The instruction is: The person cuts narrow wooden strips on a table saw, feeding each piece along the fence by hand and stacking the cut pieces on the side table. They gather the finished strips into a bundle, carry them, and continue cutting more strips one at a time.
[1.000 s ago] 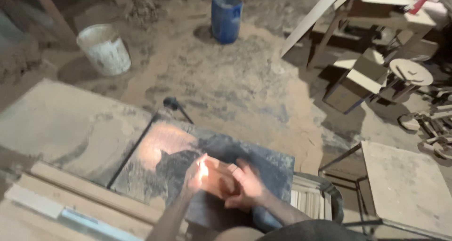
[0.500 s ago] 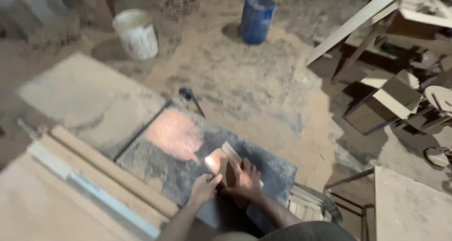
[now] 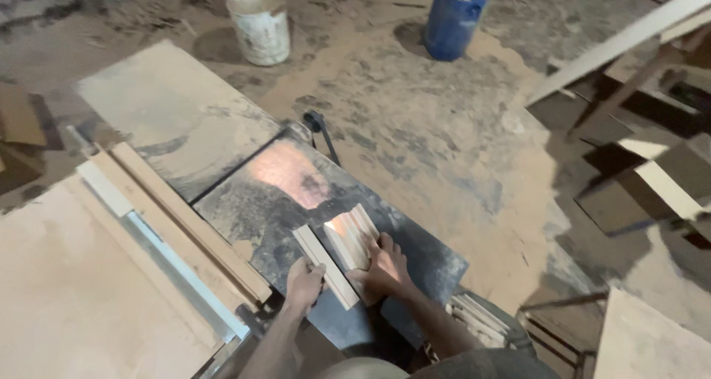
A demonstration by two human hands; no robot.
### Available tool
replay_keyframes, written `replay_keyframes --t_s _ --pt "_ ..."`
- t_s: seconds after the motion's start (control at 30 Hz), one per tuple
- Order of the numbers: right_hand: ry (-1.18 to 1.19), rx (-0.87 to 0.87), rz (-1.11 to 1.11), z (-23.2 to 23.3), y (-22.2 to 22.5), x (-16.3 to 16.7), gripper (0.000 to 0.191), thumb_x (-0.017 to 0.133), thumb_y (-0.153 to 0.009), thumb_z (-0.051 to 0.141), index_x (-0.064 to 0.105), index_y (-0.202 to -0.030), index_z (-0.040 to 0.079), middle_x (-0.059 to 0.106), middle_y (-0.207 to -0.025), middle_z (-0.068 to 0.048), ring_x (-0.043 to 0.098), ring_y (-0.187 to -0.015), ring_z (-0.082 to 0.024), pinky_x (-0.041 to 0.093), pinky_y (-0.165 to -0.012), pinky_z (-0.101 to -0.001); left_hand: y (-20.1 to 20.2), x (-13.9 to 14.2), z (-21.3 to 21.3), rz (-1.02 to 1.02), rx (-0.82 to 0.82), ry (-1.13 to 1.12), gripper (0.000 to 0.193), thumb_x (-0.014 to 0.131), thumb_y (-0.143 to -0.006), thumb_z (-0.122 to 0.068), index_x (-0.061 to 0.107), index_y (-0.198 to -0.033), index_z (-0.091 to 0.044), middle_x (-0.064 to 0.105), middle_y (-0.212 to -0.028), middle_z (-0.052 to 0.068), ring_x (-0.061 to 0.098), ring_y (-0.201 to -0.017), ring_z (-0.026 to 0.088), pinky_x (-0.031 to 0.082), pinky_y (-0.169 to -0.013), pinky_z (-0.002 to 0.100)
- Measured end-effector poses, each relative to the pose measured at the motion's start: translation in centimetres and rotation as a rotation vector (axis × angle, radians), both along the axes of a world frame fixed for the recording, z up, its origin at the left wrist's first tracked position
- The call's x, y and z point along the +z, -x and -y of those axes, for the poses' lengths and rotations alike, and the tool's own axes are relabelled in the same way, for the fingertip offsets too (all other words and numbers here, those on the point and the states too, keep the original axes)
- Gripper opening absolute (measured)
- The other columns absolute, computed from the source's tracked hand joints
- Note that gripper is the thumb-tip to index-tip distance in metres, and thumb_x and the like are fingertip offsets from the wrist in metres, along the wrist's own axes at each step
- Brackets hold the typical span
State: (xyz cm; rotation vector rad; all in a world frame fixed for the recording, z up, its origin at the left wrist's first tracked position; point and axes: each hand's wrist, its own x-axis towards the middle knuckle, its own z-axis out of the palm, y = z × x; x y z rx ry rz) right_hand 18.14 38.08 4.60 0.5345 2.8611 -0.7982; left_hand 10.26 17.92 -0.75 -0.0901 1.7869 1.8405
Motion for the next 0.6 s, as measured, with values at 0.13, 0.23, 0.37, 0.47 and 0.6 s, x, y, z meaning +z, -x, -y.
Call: replay_keyframes --t_s 0.13,0.23,0.37,0.47,0.6 --pt "-0.091 0.007 -0.045 0.9 0.2 -1.3 0.099 0.078 -0.070 0.058 0.039 -0.155 0.025 0.035 -0.149 -0.021 0.040 -0.132 -0.045 0.036 -0.109 -0.0578 -1.3 2.1 4.6 0.010 0.098 -0.240 0.021 0.060 -0.099 -0.010 0.060 -0.113 0.006 0.068 -0.084 0.006 0.065 -0.068 0.012 0.055 -0.059 0.028" --pt "-0.129 0.019 -0.059 1.2 0.3 -1.8 0.097 0.078 -0.072 0.063 0.041 -0.152 0.022 0.035 -0.147 -0.021 0.042 -0.127 -0.045 0.037 -0.104 -0.0587 -2.8 4.9 10.2 -0.037 0.264 -0.240 0.026 0.066 -0.094 -0.010 0.064 -0.119 -0.002 0.060 -0.077 0.002 0.056 -0.061 0.010 0.047 -0.055 0.026" --pt "-0.135 -0.001 -0.029 1.5 0.2 -1.7 0.099 0.076 -0.070 0.068 0.042 -0.153 0.025 0.042 -0.143 -0.015 0.044 -0.129 -0.043 0.040 -0.105 -0.0574 -4.7 8.0 19.7 -0.321 0.489 0.279 0.028 0.067 -0.091 -0.017 0.071 -0.110 0.003 0.067 -0.069 0.008 0.061 -0.057 0.017 0.049 -0.050 0.034" --pt "-0.140 0.004 -0.060 2.0 -0.1 -0.8 0.096 0.077 -0.069 0.066 0.047 -0.150 0.024 0.045 -0.139 -0.015 0.047 -0.126 -0.042 0.043 -0.103 -0.0567 -4.2 8.8 23.3 -0.525 0.525 0.829 0.034 0.071 -0.090 -0.025 0.071 -0.107 0.004 0.073 -0.077 0.020 0.074 -0.068 0.029 0.056 -0.062 0.039" --pt "-0.154 0.046 -0.170 2.4 -0.1 0.3 0.098 0.080 -0.069 0.063 0.047 -0.150 0.021 0.044 -0.136 -0.021 0.047 -0.121 -0.049 0.041 -0.099 -0.0611 -2.2 7.9 22.1 -0.309 0.315 0.948 0.024 0.063 -0.083 -0.020 0.077 -0.093 -0.004 0.075 -0.080 0.025 0.075 -0.081 0.040 0.058 -0.079 0.050"
